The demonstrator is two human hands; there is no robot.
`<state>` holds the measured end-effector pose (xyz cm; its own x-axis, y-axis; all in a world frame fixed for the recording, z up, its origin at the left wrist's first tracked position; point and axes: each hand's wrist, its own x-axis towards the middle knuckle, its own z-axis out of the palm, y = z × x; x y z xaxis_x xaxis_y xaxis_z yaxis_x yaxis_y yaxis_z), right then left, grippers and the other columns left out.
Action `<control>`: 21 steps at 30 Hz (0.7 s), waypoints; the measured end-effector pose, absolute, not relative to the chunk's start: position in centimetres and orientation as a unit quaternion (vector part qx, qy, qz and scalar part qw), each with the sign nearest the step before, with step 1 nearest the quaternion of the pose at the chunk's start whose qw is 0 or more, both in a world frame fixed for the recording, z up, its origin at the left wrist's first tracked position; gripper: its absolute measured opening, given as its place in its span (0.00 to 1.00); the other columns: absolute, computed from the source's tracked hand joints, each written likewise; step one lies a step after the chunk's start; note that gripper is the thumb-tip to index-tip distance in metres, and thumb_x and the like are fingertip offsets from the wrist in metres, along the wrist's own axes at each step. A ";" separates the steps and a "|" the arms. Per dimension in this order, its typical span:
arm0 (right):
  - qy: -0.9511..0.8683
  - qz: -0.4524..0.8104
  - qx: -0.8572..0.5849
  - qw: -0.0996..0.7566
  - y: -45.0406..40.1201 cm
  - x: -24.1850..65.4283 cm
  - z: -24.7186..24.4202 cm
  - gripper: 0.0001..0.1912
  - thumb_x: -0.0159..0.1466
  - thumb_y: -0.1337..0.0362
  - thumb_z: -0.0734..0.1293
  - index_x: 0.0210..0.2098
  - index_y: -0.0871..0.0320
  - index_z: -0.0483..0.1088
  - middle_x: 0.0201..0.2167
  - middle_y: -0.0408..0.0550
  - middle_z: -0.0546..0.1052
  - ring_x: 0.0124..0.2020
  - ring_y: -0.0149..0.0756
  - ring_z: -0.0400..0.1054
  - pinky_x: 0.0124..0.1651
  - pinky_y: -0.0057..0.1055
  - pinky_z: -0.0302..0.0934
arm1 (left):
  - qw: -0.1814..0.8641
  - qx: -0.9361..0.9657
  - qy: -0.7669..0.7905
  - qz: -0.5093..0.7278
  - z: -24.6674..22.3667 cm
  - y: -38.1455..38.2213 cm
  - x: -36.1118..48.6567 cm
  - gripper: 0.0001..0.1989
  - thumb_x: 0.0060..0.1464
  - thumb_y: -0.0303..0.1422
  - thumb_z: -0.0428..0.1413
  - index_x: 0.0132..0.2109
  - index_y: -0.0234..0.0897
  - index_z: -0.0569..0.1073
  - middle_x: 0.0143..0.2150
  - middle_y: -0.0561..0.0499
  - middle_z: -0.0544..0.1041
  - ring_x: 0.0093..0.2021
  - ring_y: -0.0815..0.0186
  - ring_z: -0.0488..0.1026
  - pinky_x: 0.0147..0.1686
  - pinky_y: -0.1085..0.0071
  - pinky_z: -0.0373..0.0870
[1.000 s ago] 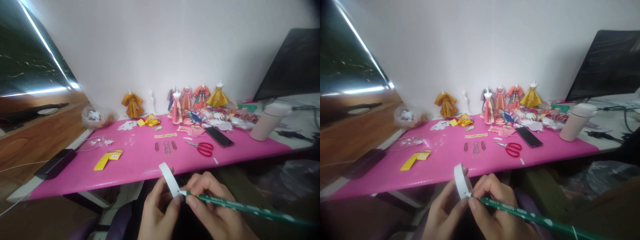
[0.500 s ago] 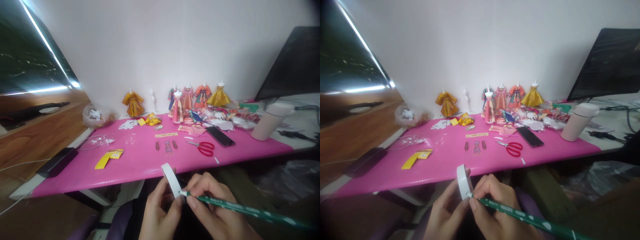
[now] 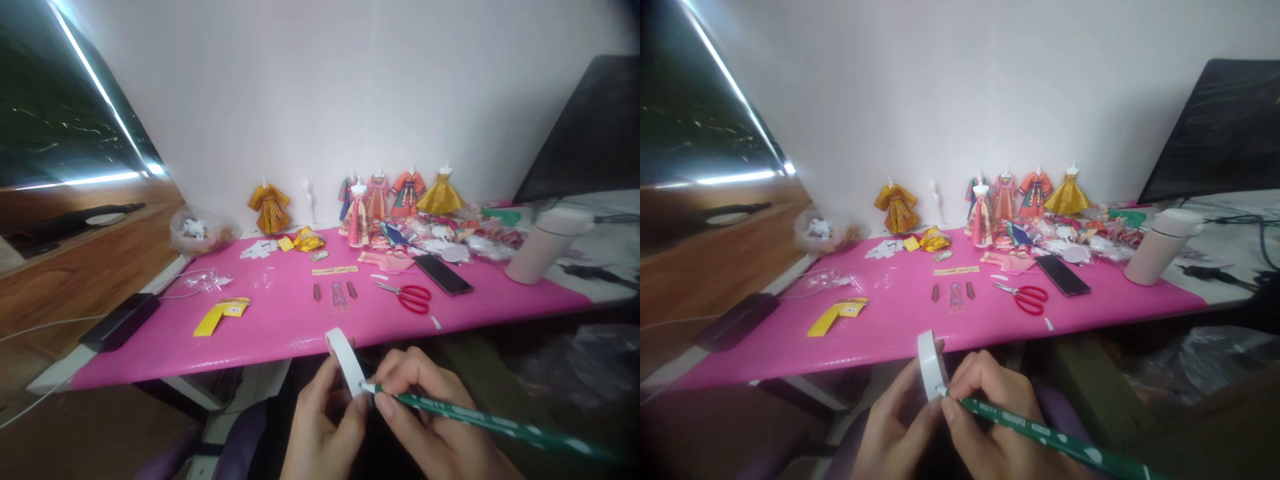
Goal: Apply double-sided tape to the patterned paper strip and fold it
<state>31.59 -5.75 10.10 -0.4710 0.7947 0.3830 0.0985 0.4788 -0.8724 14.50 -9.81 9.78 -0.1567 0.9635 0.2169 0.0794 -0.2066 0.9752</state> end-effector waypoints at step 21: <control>-0.747 0.420 -0.331 0.396 -6.4 31.5 10.8 0.06 0.71 0.65 0.63 0.35 0.52 0.66 0.35 0.45 0.77 0.36 0.37 0.73 0.39 0.32 0.67 | 0.364 0.531 0.511 0.569 9.3 -9.7 14.8 0.16 0.56 0.28 0.59 0.51 0.41 0.79 0.43 0.50 0.85 0.41 0.63 0.82 0.42 0.75 0.78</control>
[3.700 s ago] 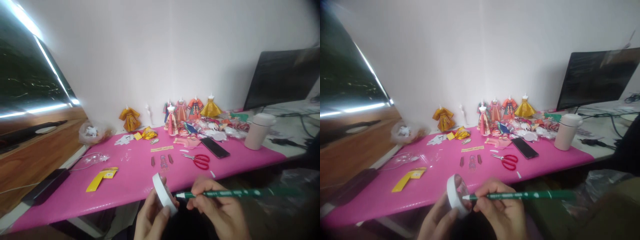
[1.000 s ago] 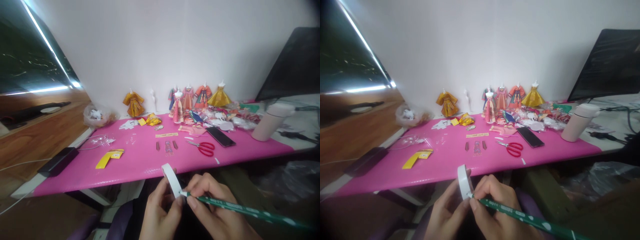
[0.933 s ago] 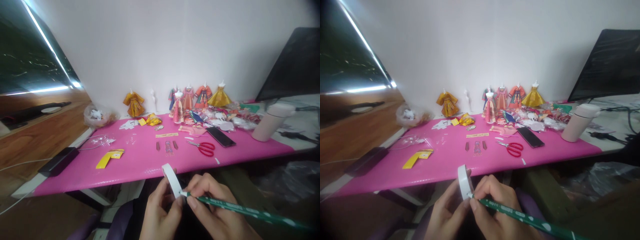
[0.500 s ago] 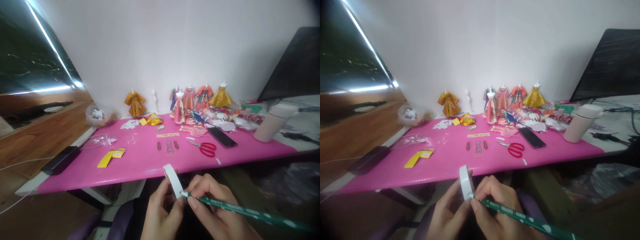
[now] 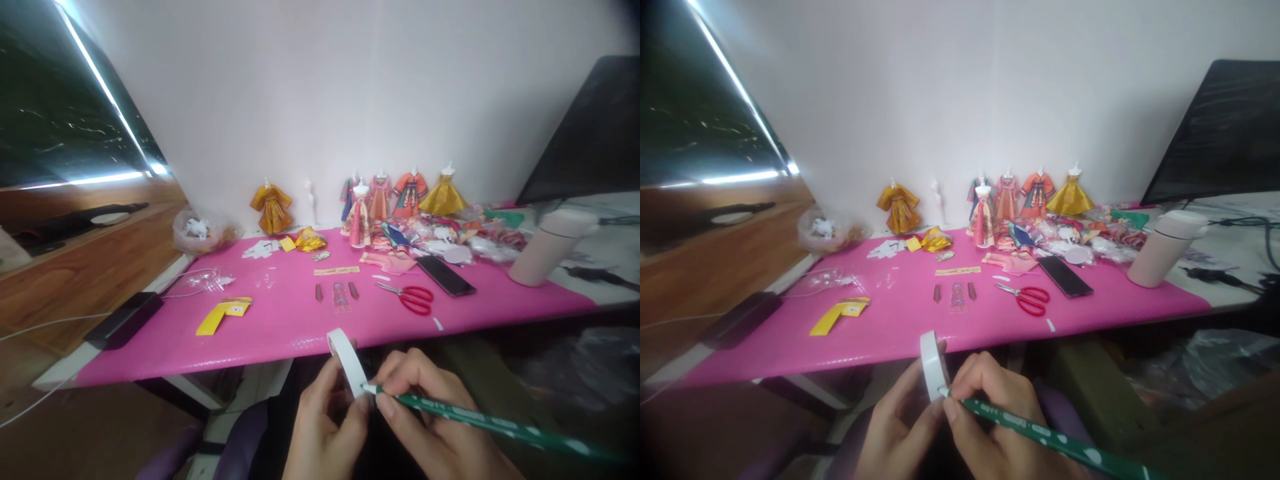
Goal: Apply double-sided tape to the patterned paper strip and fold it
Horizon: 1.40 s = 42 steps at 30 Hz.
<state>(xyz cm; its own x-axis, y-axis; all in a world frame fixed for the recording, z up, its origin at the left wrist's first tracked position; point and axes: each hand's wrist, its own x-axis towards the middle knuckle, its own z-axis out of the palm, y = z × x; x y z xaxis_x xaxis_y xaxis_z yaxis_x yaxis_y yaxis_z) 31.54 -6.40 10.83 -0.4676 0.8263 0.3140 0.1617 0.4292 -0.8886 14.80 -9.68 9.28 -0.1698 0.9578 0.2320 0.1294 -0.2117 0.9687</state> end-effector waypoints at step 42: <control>-0.746 0.413 -0.336 0.399 -6.5 31.5 11.3 0.07 0.71 0.64 0.64 0.34 0.52 0.66 0.34 0.45 0.77 0.33 0.37 0.73 0.38 0.32 0.67 | 0.373 0.525 0.518 0.563 8.6 -9.8 14.6 0.17 0.56 0.29 0.59 0.54 0.38 0.78 0.47 0.45 0.84 0.45 0.58 0.82 0.46 0.67 0.79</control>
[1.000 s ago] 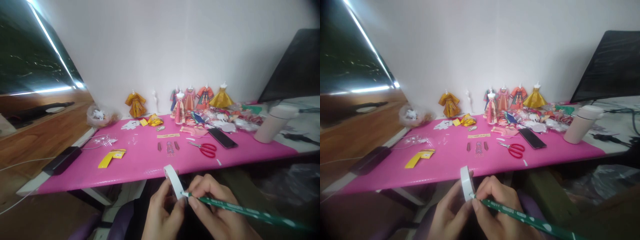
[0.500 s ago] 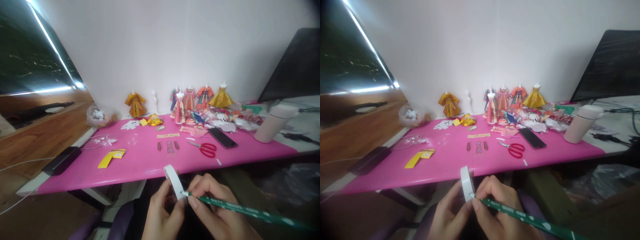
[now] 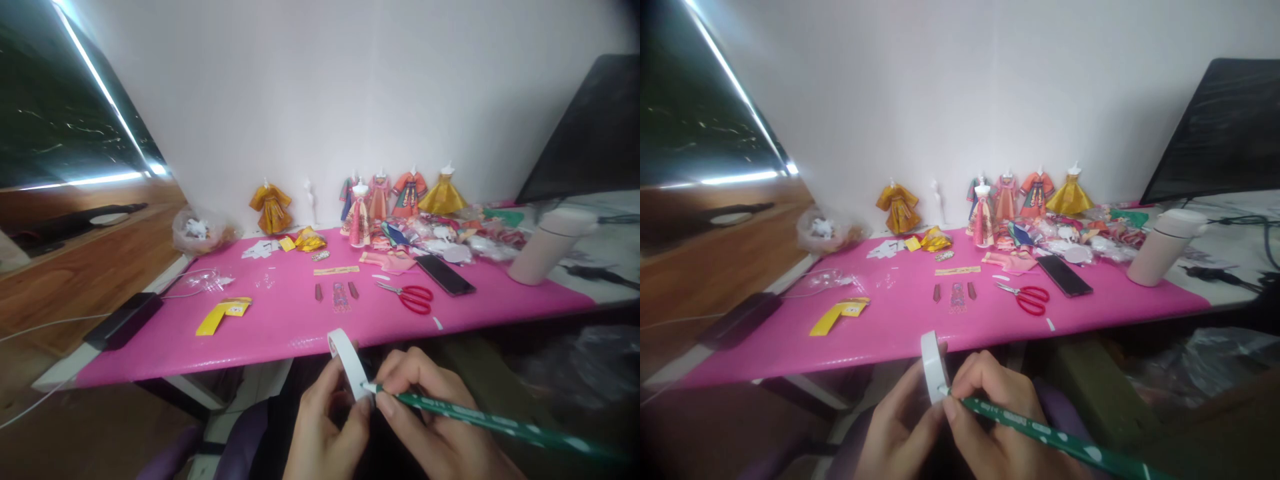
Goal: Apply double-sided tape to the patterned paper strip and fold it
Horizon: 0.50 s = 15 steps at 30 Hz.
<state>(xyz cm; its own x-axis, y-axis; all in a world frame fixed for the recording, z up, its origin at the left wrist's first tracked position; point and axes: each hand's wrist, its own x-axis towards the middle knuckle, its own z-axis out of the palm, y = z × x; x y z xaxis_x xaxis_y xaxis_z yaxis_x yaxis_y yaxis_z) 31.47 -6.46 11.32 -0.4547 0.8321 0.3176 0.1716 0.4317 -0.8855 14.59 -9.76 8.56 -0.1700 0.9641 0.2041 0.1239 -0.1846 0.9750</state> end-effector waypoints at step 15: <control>-0.743 0.416 -0.344 0.396 -6.7 31.6 11.7 0.06 0.71 0.62 0.64 0.35 0.51 0.67 0.34 0.45 0.77 0.35 0.38 0.73 0.39 0.33 0.68 | 0.385 0.538 0.525 0.536 8.8 -10.0 14.4 0.15 0.57 0.31 0.58 0.51 0.38 0.78 0.47 0.45 0.84 0.44 0.57 0.81 0.47 0.65 0.79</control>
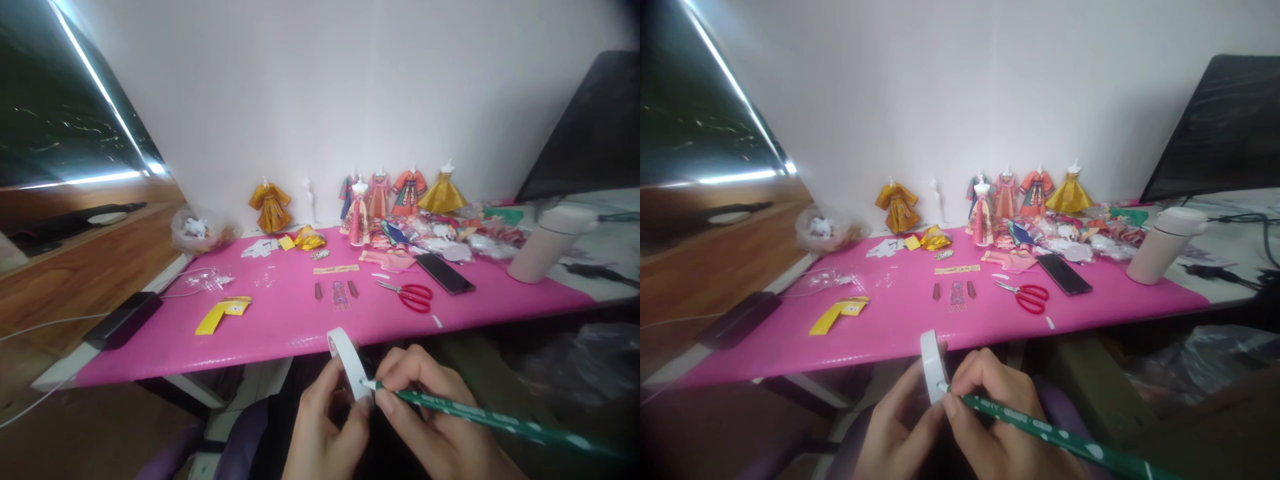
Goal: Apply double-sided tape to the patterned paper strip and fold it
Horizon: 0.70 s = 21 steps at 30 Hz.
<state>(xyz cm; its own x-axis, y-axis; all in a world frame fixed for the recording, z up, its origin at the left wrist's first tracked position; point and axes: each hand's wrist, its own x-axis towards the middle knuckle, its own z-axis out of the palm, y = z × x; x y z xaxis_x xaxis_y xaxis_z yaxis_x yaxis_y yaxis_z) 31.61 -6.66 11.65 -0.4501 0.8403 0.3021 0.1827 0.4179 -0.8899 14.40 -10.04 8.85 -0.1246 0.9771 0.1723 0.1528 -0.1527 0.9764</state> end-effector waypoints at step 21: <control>-0.748 0.396 -0.310 0.433 -5.6 31.3 9.7 0.09 0.71 0.58 0.64 0.33 0.51 0.67 0.31 0.44 0.76 0.31 0.36 0.72 0.34 0.31 0.67 | 0.372 0.555 0.529 0.522 9.1 -9.8 14.4 0.15 0.57 0.32 0.58 0.51 0.39 0.79 0.46 0.45 0.84 0.44 0.57 0.81 0.48 0.64 0.79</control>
<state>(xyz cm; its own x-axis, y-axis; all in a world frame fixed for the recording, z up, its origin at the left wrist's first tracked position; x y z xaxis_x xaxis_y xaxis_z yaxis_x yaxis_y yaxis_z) 31.33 -5.57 9.67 -0.4319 0.8074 0.4020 0.1211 0.4935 -0.8613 14.39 -9.80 9.13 -0.1058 0.9769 0.1856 0.1992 -0.1620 0.9665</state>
